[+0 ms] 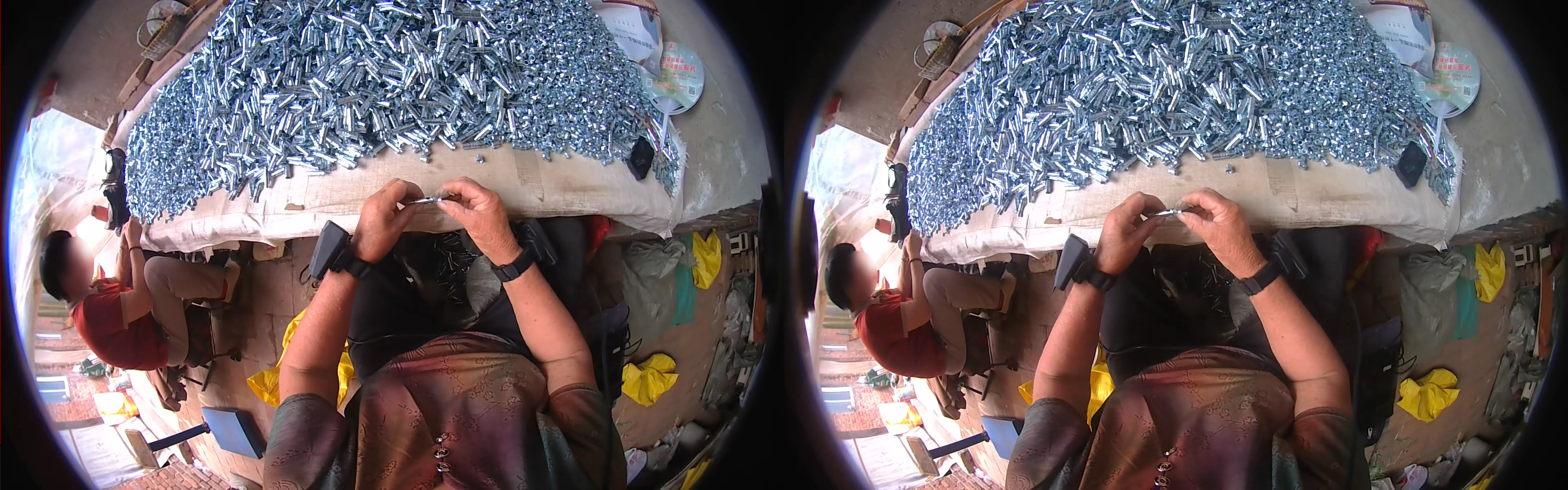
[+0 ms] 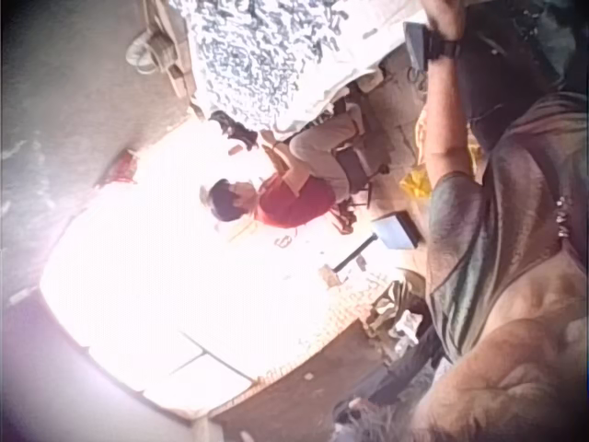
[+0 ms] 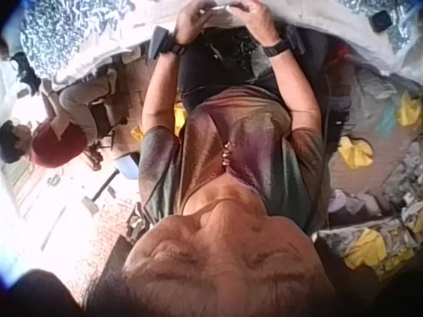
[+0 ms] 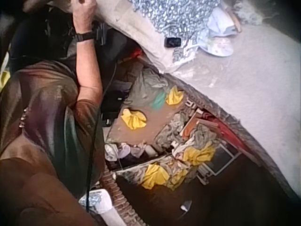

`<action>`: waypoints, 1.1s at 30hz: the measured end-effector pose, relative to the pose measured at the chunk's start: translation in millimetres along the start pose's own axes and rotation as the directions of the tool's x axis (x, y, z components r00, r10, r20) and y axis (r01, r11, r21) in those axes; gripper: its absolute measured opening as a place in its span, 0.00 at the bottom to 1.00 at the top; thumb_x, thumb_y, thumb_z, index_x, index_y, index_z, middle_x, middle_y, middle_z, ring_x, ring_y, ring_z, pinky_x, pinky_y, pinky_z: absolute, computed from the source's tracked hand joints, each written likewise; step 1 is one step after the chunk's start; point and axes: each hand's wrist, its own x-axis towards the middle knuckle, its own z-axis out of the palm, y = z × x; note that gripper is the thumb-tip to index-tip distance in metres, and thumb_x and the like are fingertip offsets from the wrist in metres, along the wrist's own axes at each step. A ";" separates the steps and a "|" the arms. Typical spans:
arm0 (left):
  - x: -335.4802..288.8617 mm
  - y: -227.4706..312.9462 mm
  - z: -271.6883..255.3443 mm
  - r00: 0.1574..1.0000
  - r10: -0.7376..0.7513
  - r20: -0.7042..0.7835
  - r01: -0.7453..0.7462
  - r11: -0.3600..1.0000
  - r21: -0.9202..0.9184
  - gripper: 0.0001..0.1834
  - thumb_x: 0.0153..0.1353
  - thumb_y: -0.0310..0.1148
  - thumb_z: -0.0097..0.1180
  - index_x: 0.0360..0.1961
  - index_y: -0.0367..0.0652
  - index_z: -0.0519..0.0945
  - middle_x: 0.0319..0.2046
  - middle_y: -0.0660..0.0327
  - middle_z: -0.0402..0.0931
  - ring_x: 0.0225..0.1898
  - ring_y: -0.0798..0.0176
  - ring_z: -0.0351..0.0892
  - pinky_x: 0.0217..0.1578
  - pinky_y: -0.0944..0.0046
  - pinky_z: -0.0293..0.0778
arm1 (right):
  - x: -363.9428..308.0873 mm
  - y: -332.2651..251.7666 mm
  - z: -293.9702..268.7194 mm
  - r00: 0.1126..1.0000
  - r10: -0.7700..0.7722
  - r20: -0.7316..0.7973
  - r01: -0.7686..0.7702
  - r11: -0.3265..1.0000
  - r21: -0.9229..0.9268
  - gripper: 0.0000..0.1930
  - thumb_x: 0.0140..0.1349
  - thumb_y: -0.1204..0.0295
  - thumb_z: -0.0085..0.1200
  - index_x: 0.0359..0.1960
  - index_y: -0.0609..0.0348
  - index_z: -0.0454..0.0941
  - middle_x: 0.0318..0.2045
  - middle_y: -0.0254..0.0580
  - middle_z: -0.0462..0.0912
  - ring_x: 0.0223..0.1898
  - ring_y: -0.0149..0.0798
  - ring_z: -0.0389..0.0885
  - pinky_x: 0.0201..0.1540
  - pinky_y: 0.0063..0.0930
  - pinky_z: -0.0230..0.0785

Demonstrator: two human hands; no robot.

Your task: Sorting and inspecting a large pile of small metal components at a workbench.

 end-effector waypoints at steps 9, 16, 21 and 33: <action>-5.9 -8.8 7.8 0.979 -0.199 0.033 0.187 0.835 -0.517 0.06 0.58 0.24 0.56 0.37 0.38 0.76 0.28 0.65 0.75 0.26 0.77 0.70 0.23 0.78 0.64 | -1.5 1.0 -0.1 0.999 -0.038 -0.008 0.038 0.999 0.013 0.09 0.55 0.79 0.56 0.39 0.65 0.76 0.33 0.33 0.77 0.36 0.25 0.75 0.40 0.19 0.69; 3.2 -13.1 19.7 0.995 -0.099 -0.013 0.095 0.975 -0.199 0.07 0.59 0.26 0.54 0.38 0.37 0.75 0.28 0.61 0.76 0.29 0.72 0.74 0.28 0.71 0.70 | 3.6 -2.1 4.5 0.983 -0.183 0.022 0.171 0.866 -0.471 0.08 0.47 0.82 0.57 0.31 0.62 0.74 0.30 0.41 0.76 0.32 0.40 0.77 0.37 0.28 0.70; 16.3 -5.6 37.7 0.989 0.107 0.100 -0.132 0.946 0.297 0.08 0.55 0.25 0.50 0.37 0.39 0.72 0.32 0.50 0.73 0.33 0.44 0.74 0.32 0.56 0.71 | 9.9 -11.5 -10.8 0.962 -0.252 0.109 0.232 0.533 -0.814 0.10 0.44 0.81 0.54 0.31 0.59 0.74 0.32 0.44 0.76 0.39 0.49 0.73 0.41 0.40 0.68; 0.9 -15.9 19.1 0.978 0.000 -0.207 0.003 1.000 0.011 0.06 0.63 0.25 0.40 0.39 0.39 0.68 0.26 0.57 0.70 0.28 0.67 0.71 0.29 0.65 0.70 | 46.0 12.5 -36.2 0.910 -0.402 0.100 0.228 0.283 -0.932 0.10 0.50 0.77 0.54 0.36 0.60 0.76 0.40 0.41 0.76 0.42 0.46 0.72 0.45 0.36 0.67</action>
